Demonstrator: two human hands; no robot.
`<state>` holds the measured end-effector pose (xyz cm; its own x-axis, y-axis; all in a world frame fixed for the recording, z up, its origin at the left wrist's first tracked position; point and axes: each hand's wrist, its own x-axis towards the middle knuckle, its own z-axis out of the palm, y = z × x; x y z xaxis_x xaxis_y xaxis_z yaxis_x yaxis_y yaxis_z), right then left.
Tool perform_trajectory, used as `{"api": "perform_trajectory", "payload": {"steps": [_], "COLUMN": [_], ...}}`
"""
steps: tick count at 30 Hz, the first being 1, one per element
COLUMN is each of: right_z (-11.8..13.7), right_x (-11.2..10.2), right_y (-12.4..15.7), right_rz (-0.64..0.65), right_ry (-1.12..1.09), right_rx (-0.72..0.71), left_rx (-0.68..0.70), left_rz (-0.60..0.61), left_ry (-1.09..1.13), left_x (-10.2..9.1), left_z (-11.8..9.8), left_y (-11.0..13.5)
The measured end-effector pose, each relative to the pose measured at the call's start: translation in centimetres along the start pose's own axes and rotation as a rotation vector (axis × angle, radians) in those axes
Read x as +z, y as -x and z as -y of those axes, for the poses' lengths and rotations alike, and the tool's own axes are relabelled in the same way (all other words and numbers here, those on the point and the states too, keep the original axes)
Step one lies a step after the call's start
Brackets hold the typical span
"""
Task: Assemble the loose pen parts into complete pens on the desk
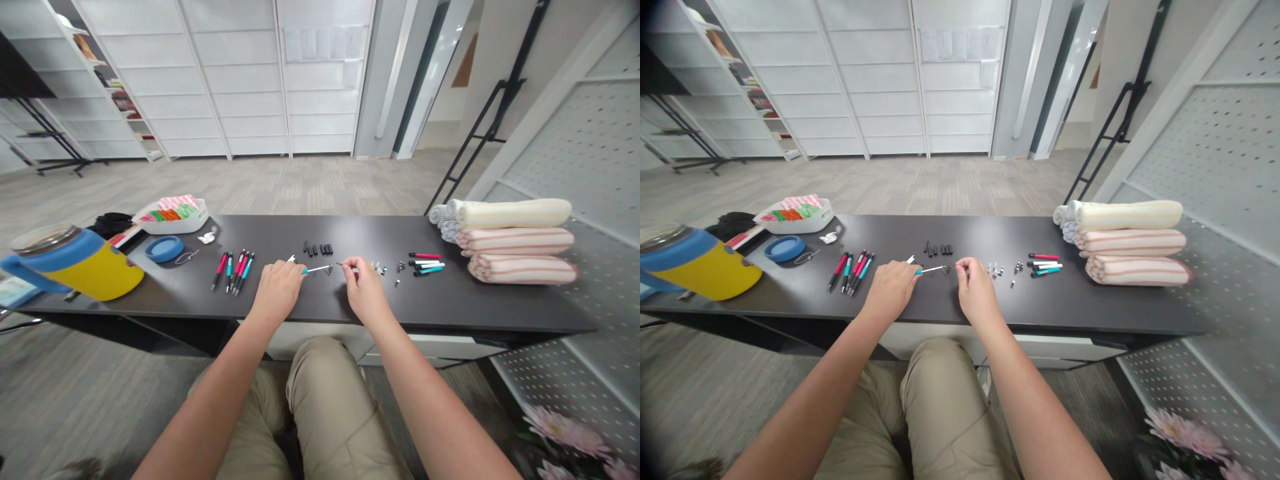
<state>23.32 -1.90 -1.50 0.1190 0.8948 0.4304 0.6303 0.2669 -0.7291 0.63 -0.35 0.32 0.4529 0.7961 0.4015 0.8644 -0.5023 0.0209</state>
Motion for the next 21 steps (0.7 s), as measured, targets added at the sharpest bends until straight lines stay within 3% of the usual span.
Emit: {"api": "perform_trajectory", "payload": {"steps": [21], "right_z": [0.26], "right_x": [0.78], "right_y": [0.06], "right_rz": [0.051], "right_ry": [0.099], "right_rx": [-0.076], "left_rx": [-0.039], "left_rz": [0.016], "left_ry": [-0.001], "left_x": [-0.09], "left_z": [0.19], "left_y": [0.07]}}
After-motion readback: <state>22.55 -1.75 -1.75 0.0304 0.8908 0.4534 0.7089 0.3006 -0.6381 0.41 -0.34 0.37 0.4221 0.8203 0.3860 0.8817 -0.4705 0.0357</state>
